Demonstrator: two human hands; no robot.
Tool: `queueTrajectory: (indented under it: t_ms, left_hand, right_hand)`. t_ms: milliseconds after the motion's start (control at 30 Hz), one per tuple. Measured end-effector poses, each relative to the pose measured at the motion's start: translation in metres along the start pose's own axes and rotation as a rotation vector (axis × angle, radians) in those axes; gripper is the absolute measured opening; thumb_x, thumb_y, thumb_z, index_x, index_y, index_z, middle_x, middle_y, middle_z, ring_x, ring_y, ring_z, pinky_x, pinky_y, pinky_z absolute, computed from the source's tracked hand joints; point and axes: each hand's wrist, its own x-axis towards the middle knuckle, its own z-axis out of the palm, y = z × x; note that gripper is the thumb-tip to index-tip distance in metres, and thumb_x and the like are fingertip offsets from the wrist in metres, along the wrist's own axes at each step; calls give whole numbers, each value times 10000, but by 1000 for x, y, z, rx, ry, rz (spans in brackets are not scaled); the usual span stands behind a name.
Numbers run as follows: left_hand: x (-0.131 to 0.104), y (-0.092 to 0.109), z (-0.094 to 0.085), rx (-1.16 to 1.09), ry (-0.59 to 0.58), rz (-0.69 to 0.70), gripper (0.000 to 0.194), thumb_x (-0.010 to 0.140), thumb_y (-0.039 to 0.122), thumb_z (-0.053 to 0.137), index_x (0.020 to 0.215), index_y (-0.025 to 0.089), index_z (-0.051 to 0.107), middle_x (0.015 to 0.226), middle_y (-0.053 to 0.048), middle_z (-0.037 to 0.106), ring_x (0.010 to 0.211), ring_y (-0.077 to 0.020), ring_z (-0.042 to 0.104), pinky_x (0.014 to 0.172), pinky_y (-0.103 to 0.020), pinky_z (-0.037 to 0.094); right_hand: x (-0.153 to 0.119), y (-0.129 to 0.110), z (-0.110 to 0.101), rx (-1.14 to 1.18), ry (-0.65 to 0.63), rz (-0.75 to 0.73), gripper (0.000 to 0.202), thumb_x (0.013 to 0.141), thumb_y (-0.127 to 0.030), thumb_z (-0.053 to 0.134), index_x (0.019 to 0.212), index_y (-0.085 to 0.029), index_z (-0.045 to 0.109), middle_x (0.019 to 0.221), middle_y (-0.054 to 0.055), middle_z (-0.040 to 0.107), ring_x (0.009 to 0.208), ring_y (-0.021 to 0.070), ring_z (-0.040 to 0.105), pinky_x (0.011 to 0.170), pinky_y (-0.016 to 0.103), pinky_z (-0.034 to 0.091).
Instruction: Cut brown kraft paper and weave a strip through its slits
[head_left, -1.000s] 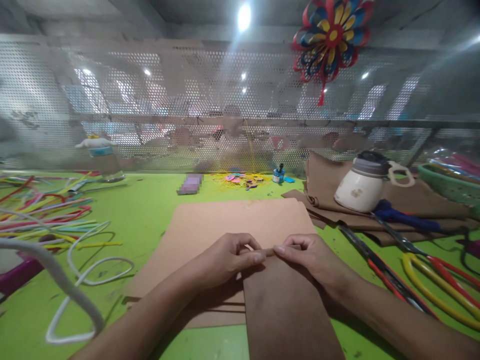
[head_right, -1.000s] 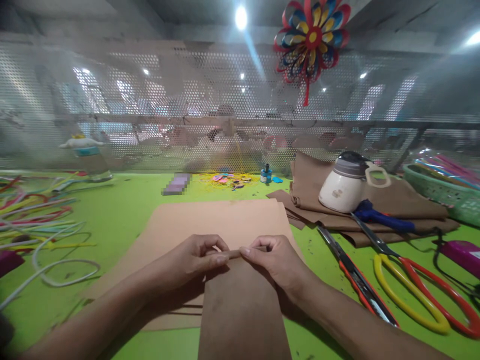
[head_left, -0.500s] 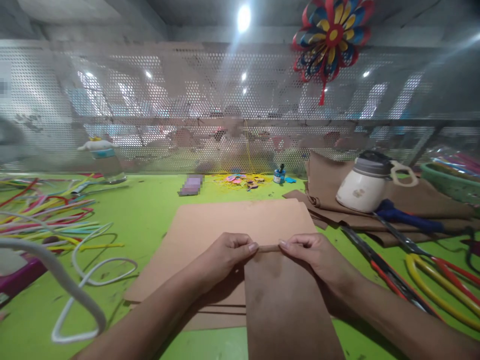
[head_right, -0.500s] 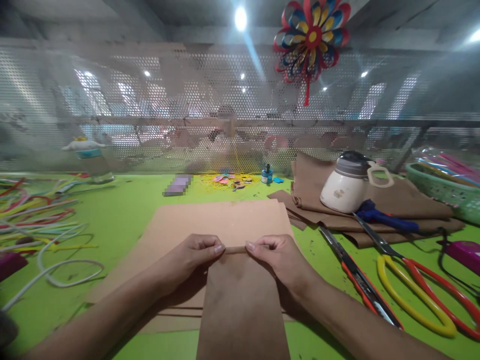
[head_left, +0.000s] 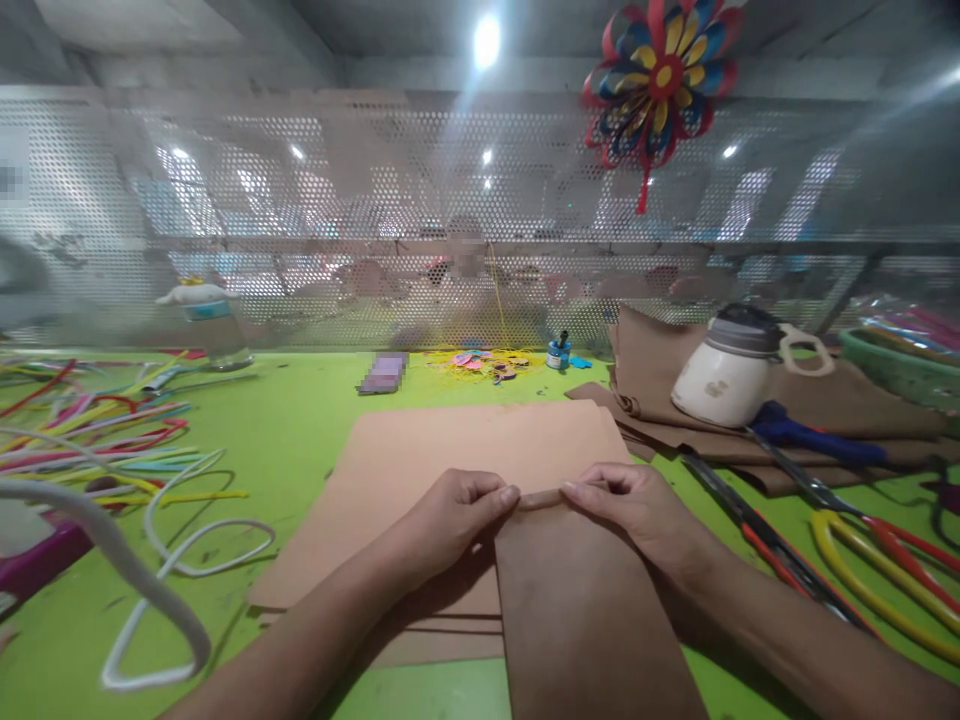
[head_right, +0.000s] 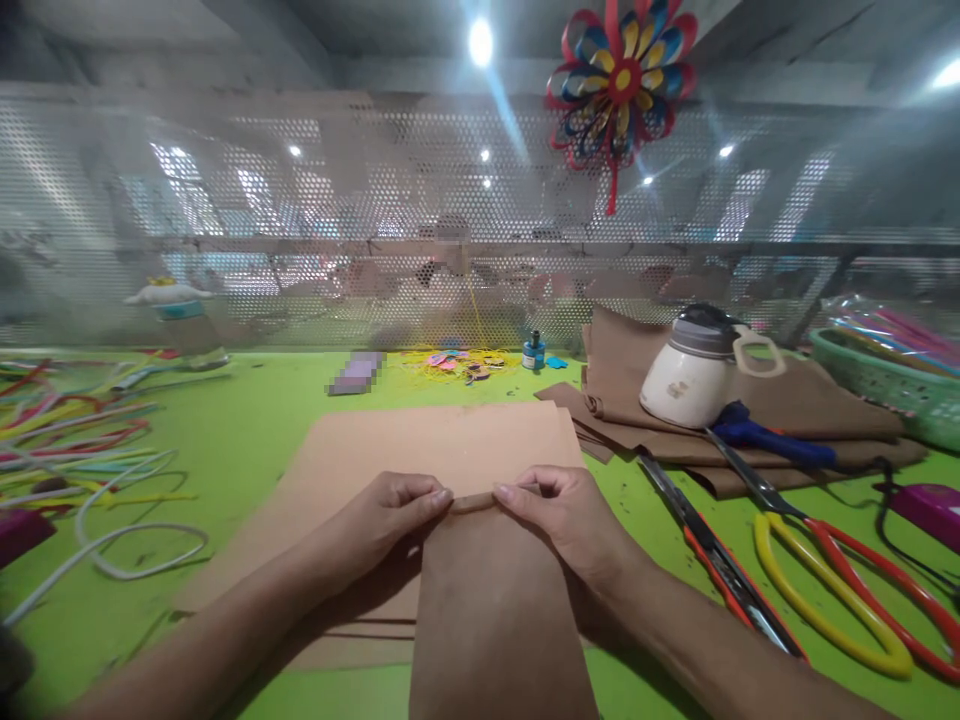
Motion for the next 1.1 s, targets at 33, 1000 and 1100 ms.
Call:
queueTrajectory:
  t_ms: [33,1000,1100]
  left_hand:
    - [0,2,1,24,4,7,427,791,541,620,662,141,541,566,19,450,537,-98,396,541,-251,303]
    - [6,-4,3,48,72,-96,475,612,548,765,716,95,665,623,-51,619,559,-131,524,531,-247,355]
    - [7,-5,4,24,74,-85,470,615,542,762,711,95,654,618,-56,620,555,-133,527,534,-253,355]
  right_hand:
    - [0,1,0,-19,4,-13,436,591,-554,789,618,-151,625,565,-12,534,514,101,423,496,254,303]
    - [0,8,8,-24,-79,15,435,644,-554,754,666,-136,634,589,-6,558,524,95,431,492,234,314]
    - [2,7,8,-91,-99,-13,397,649,-515,761,692,-135,655,610,-3,577,553,100,451,507,229,336]
